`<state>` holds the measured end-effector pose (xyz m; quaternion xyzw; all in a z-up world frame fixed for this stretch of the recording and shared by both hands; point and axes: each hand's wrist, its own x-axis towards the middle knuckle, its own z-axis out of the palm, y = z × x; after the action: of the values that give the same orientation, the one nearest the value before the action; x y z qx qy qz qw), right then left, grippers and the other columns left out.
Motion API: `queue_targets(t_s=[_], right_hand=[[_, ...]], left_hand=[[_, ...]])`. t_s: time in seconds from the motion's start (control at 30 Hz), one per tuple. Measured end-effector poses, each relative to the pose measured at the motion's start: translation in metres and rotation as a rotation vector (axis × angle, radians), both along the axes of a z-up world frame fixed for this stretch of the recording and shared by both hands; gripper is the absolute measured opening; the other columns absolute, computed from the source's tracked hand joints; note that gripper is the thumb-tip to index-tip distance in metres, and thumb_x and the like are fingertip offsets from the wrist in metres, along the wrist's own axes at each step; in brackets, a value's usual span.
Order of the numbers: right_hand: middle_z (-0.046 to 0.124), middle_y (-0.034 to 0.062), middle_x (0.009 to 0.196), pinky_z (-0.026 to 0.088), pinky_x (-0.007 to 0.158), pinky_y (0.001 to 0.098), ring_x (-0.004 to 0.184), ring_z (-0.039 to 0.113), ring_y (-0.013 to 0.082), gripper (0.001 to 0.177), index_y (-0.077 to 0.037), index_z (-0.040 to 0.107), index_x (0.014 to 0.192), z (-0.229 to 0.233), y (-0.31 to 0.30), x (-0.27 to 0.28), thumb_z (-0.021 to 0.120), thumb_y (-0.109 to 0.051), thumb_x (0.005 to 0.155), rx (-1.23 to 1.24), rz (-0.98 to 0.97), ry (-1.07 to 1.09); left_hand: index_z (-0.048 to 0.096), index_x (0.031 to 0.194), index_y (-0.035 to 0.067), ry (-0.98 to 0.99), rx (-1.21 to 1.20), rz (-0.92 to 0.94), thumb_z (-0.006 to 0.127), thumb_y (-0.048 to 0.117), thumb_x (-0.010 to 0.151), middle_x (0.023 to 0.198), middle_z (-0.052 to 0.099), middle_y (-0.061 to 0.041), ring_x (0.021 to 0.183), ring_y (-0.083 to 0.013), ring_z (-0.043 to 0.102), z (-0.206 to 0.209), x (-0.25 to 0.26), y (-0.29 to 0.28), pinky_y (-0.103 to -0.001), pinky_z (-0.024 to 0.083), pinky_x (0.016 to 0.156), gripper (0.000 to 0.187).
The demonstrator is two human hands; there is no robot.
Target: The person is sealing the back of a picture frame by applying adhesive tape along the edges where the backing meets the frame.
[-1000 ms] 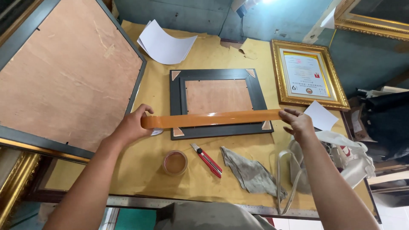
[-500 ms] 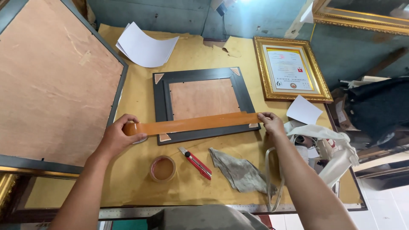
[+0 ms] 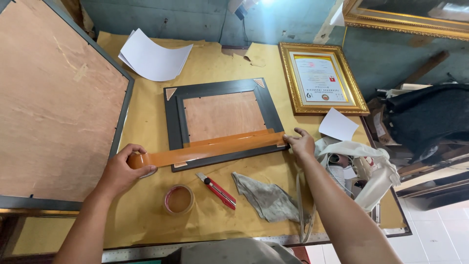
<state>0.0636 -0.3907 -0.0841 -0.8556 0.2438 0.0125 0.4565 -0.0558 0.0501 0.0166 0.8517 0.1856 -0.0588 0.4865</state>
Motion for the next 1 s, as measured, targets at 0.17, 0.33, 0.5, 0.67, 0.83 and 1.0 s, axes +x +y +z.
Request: queue_targets(t_s=[0.17,0.33,0.5,0.67,0.83,1.0], right_hand=[[0.067,0.0063,0.088,0.041,0.09,0.0364,0.098,0.059,0.0225,0.063,-0.009,0.05,0.121,0.002,0.001,-0.001,0.076,-0.029,0.067,0.01,-0.021,-0.018],[0.068,-0.0009,0.082,0.04,0.089,0.0326,0.093,0.061,0.0184,0.061,-0.015,0.053,0.117,-0.022,-0.012,0.007,0.077,-0.032,0.064,-0.041,-0.053,-0.022],[0.067,-0.0091,0.08,0.04,0.084,0.0307,0.091,0.061,0.0125,0.058,-0.022,0.055,0.114,-0.044,-0.019,0.017,0.076,-0.039,0.062,-0.134,-0.059,0.01],[0.065,-0.0078,0.089,0.041,0.082,0.0313,0.095,0.059,0.0133,0.061,-0.022,0.054,0.115,-0.037,-0.018,0.013,0.077,-0.038,0.062,-0.142,-0.091,0.013],[0.065,0.0039,0.096,0.047,0.08,0.0316,0.093,0.061,0.0199,0.061,-0.014,0.052,0.119,-0.033,-0.023,0.007,0.077,-0.026,0.064,0.045,-0.083,0.047],[0.065,0.0089,0.093,0.052,0.069,0.0337,0.087,0.062,0.0239,0.049,-0.01,0.056,0.113,-0.021,-0.022,0.0,0.073,-0.018,0.068,0.146,-0.082,0.062]], left_hand=[[0.059,0.099,0.014,-0.014,0.007,-0.009,0.083,0.015,0.052,0.09,0.059,-0.018,0.087,-0.0299,0.057,-0.002,0.003,0.002,-0.039,0.047,0.075,0.052],[0.06,0.098,0.015,-0.017,0.036,-0.024,0.083,0.017,0.053,0.09,0.059,-0.017,0.087,-0.0295,0.058,0.001,0.006,0.001,-0.039,0.047,0.076,0.051],[0.06,0.099,0.015,-0.021,0.036,-0.031,0.083,0.017,0.053,0.089,0.059,-0.016,0.087,-0.0283,0.057,-0.002,0.009,0.002,-0.039,0.047,0.076,0.051],[0.06,0.098,0.016,-0.014,0.04,-0.022,0.082,0.016,0.053,0.088,0.058,-0.016,0.087,-0.029,0.057,0.005,0.007,-0.003,-0.038,0.047,0.075,0.05],[0.06,0.098,0.017,-0.016,0.057,-0.027,0.083,0.017,0.052,0.089,0.059,-0.016,0.087,-0.0295,0.058,-0.006,0.01,0.001,-0.038,0.047,0.075,0.051],[0.06,0.098,0.018,0.008,0.072,-0.031,0.082,0.017,0.054,0.092,0.06,-0.016,0.09,-0.0306,0.058,0.0,0.011,0.001,-0.039,0.047,0.077,0.049]])
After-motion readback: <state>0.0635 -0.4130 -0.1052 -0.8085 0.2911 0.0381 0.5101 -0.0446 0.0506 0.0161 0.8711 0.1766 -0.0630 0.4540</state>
